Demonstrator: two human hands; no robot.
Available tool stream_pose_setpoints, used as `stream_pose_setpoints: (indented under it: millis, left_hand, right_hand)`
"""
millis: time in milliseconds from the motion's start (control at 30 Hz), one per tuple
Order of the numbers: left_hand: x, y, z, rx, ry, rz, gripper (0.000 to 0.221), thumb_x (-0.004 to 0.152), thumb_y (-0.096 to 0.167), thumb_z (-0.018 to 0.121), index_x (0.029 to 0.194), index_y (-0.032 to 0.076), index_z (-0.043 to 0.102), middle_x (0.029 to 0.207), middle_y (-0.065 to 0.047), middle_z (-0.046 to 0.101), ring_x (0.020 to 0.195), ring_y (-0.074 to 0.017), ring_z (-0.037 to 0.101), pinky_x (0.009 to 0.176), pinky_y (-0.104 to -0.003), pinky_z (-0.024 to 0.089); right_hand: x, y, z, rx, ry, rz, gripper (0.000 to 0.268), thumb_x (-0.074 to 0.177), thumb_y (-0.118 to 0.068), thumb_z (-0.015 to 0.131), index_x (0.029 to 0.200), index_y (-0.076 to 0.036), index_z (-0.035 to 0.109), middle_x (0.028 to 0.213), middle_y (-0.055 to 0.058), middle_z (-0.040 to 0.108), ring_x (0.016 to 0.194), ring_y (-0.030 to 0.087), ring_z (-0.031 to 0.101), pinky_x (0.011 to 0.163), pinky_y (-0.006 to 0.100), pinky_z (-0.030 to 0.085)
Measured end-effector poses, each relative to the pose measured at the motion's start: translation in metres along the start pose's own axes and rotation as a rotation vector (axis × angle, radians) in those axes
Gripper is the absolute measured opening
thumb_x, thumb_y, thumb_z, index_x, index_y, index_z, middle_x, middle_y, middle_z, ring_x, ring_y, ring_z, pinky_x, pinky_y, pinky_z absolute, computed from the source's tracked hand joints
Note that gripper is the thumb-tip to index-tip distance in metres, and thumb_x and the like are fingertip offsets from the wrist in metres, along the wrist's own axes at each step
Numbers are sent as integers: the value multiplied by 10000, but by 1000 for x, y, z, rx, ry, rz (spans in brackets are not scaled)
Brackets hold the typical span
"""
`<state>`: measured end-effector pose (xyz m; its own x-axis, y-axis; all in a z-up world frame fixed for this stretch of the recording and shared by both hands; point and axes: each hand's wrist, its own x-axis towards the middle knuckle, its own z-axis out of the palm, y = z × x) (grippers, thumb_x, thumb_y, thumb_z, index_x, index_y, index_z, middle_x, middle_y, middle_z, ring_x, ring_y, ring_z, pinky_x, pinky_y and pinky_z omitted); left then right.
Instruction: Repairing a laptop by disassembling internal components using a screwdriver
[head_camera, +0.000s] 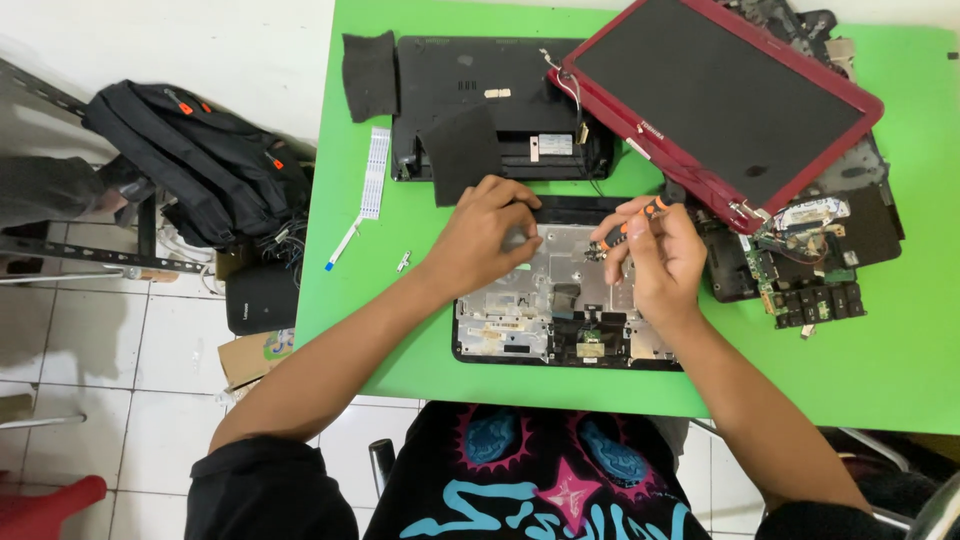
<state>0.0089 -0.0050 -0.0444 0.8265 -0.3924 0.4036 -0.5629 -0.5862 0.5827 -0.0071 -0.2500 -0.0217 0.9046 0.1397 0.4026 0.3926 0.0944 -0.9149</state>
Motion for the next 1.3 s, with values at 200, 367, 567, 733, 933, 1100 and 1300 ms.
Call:
stream_pose_setpoints:
  millis: [200, 367, 567, 733, 933, 1100, 1300]
  left_hand:
    - [0, 4, 0, 65, -17, -2, 191, 810, 235, 785, 937, 197, 648, 1102, 40, 622, 1099, -234, 566, 845, -399, 446]
    - [1, 15, -5, 94, -53, 40, 172, 898, 213, 702, 1042, 172, 616, 1124, 10, 592, 1108, -244, 544, 882, -405, 423]
    - [-2, 33, -4, 66, -142, 168, 204, 952, 266, 681, 1107, 134, 686, 1131, -42, 630, 1103, -262, 540, 934, -432, 405]
    - [-7, 46, 1, 114, -138, 325, 173, 977, 196, 653, 1113, 100, 701, 1128, -61, 619, 1063, -269, 554, 932, -411, 399]
    - [3, 37, 5, 20, -98, 258, 236, 887, 239, 804, 1058, 81, 763, 1017, -75, 650, 920, -280, 642, 832, -391, 489]
    - [17, 36, 7, -25, -110, 198, 137, 788, 212, 846, 867, 134, 766, 919, -34, 668, 839, -272, 660, 768, -406, 497]
    - [20, 26, 18, -46, -91, 160, 48, 840, 238, 811, 851, 224, 766, 885, 80, 681, 807, -179, 697, 755, -318, 507]
  right_hand:
    - [4, -2, 1, -36, 10, -19, 201, 1108, -119, 488, 1140, 72, 541, 899, 277, 696, 443, 182, 606, 399, 271, 475]
    - [6, -2, 1, -18, 25, -25, 182, 1113, -104, 478, 1158, 66, 527, 911, 271, 692, 457, 173, 599, 415, 266, 477]
    - [6, -3, -3, -28, 25, -26, 192, 1110, -109, 480, 1149, 74, 526, 910, 284, 693, 456, 184, 615, 407, 273, 483]
    - [6, -4, -1, -57, 12, -29, 201, 1112, -105, 465, 1151, 82, 528, 911, 301, 693, 460, 197, 624, 402, 283, 490]
    - [5, 3, -2, -47, -4, -14, 200, 1105, -85, 460, 1149, 95, 535, 909, 314, 693, 448, 201, 627, 396, 292, 495]
    - [7, 1, -2, -22, 20, 5, 223, 1106, -109, 474, 1150, 99, 539, 912, 303, 695, 442, 187, 618, 387, 282, 478]
    - [5, 7, -5, -18, -3, 2, 214, 1095, -92, 473, 1132, 105, 549, 902, 303, 699, 440, 184, 626, 378, 278, 481]
